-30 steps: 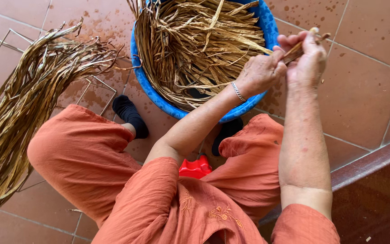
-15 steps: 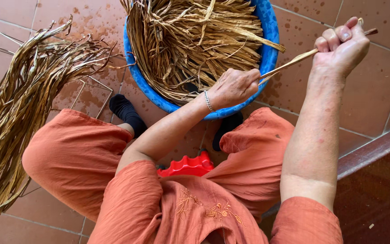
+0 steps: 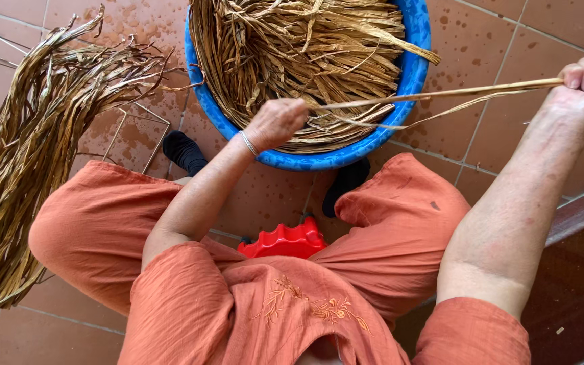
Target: The person sits on a small red stool and repeatedly picks up dried plant strips from a blue basin, separates them by hand, and places them into a metal wire frame. The person handles the materials one at a time, organizing them into the frame.
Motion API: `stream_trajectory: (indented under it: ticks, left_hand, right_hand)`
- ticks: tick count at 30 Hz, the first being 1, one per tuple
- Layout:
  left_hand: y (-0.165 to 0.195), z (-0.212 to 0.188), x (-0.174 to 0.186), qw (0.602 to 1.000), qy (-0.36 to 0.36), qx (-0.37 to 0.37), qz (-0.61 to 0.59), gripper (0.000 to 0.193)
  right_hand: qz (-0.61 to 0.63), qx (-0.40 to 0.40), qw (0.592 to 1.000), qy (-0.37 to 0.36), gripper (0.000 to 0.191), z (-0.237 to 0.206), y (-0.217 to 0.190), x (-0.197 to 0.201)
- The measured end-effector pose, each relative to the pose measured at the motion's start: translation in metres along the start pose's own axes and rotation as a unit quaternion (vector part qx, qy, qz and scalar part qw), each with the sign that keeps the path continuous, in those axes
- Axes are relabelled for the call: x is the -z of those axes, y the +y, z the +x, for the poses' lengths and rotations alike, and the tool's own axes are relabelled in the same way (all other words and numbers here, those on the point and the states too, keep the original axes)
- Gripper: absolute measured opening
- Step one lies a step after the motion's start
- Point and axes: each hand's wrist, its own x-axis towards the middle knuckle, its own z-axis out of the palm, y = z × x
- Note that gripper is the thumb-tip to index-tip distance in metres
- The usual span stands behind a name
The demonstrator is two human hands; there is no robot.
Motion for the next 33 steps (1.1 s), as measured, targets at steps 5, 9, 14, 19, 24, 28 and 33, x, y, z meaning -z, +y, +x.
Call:
stream_trajectory:
  ticks: [5, 9, 14, 19, 24, 28, 33]
  left_hand:
    - [-0.024, 0.007, 0.037, 0.968, -0.017, 0.139, 0.207, 0.014]
    - [0.000, 0.018, 0.030, 0.888, 0.247, 0.062, 0.382, 0.028]
    - [0.053, 0.050, -0.038, 0.999, 0.033, 0.033, 0.003, 0.011]
    - [0.077, 0.093, -0.080, 0.993, 0.023, 0.114, -0.013, 0.018]
    - [0.089, 0.114, -0.092, 0.970, -0.108, 0.190, 0.104, 0.016]
    - [0.094, 0.109, -0.089, 0.975, -0.096, 0.185, 0.077, 0.020]
    - [0.083, 0.088, -0.064, 0.989, -0.031, 0.142, -0.003, 0.016]
  right_hand:
    - [-0.106, 0.015, 0.994, 0.014, 0.024, -0.020, 0.024, -0.006]
    - [-0.108, -0.070, 0.989, -0.078, 0.021, -0.029, 0.055, -0.022]
    - [-0.116, -0.072, 0.966, -0.221, 0.025, -0.018, 0.058, -0.021]
    - [-0.158, -0.057, 0.979, -0.117, 0.037, -0.030, 0.041, -0.010]
    - [-0.250, 0.047, 0.954, -0.160, 0.041, -0.058, 0.049, -0.027]
    - [-0.265, 0.124, 0.937, -0.193, 0.038, -0.066, 0.055, -0.048]
    - [-0.295, 0.167, 0.923, -0.182, 0.027, -0.071, 0.059, -0.058]
